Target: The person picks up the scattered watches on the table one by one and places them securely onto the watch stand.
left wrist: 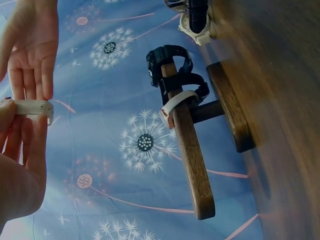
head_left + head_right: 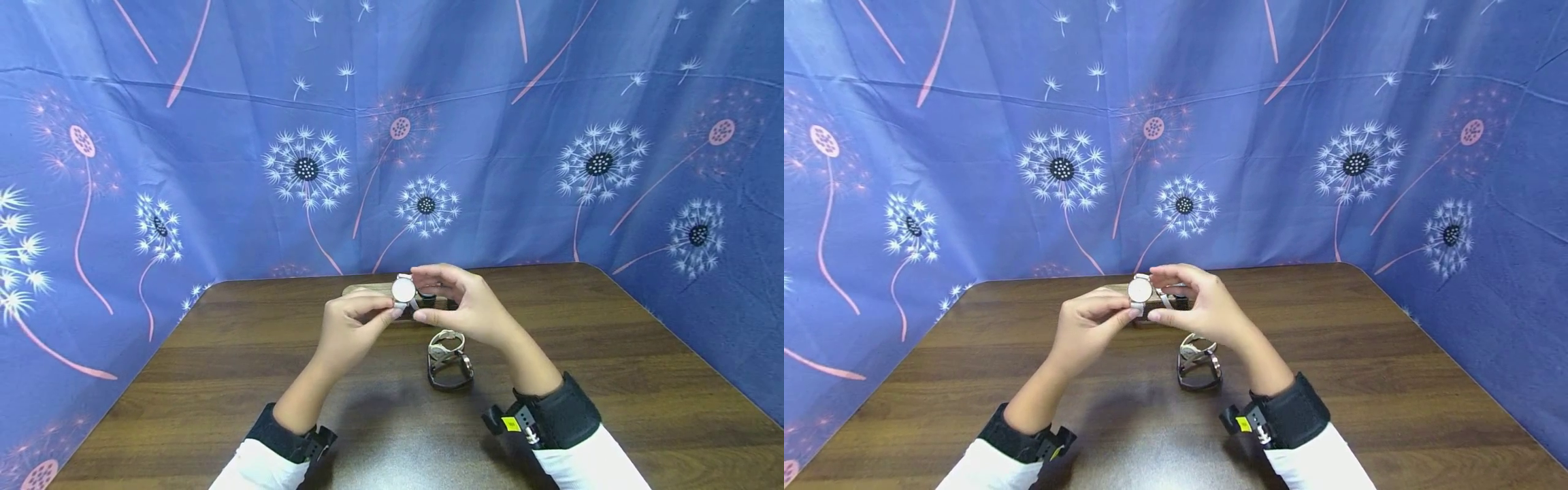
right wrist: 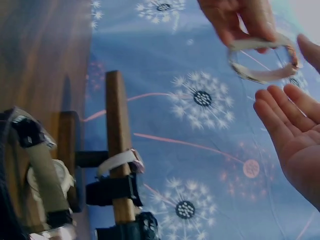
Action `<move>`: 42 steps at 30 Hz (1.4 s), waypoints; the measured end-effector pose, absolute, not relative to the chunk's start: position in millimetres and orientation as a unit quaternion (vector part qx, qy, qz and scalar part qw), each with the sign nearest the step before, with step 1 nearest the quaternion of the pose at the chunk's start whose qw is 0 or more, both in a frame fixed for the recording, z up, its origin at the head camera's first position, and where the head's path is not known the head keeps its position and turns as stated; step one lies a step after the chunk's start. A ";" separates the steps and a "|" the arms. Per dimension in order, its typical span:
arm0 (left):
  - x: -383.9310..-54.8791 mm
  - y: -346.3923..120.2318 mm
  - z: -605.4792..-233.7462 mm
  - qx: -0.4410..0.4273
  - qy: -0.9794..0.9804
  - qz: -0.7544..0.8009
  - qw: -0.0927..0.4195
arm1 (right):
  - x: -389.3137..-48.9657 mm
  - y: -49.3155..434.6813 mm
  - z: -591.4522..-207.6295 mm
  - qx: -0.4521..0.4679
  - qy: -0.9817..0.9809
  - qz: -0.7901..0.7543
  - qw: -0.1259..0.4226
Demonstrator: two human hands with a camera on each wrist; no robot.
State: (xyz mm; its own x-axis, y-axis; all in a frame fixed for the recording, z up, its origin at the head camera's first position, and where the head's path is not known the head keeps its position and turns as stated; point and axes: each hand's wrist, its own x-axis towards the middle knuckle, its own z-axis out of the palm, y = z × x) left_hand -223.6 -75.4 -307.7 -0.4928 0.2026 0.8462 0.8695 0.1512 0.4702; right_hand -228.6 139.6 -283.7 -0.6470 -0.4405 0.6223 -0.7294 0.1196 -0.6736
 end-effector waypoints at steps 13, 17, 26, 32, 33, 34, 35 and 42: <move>-217.7 -71.9 -306.2 -0.416 -0.643 -0.580 0.278 | -229.7 120.9 -298.4 0.415 -0.724 0.500 0.230; -216.6 -71.6 -305.3 -0.418 -0.645 -0.574 0.283 | -231.3 121.3 -300.6 0.422 -0.717 0.495 0.250; -213.3 -79.1 -297.9 -0.383 -0.686 -0.530 0.319 | -233.1 123.3 -304.5 0.421 -0.728 0.475 0.258; -212.5 -86.2 -293.0 -0.417 -0.719 -0.455 0.321 | -234.8 122.4 -305.6 0.445 -0.730 0.437 0.277; -213.1 -86.6 -293.0 -0.423 -0.719 -0.446 0.324 | -235.3 122.1 -305.8 0.449 -0.731 0.431 0.280; -213.6 -86.8 -292.8 -0.428 -0.720 -0.439 0.326 | -235.8 121.8 -306.0 0.452 -0.732 0.424 0.284; -214.2 -87.0 -292.9 -0.431 -0.720 -0.434 0.327 | -236.0 121.4 -305.9 0.454 -0.733 0.419 0.285; -216.0 -87.5 -292.2 -0.448 -0.712 -0.407 0.356 | -237.3 120.8 -305.9 0.469 -0.731 0.408 0.281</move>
State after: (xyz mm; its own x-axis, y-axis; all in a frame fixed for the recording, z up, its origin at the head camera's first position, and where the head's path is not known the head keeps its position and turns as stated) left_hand -216.0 -87.5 -292.2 -0.3447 0.3493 0.8713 0.9279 0.2673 0.2599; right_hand -237.3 120.8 -305.9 -0.4026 -0.4556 0.7940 -0.9149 0.2274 -0.3334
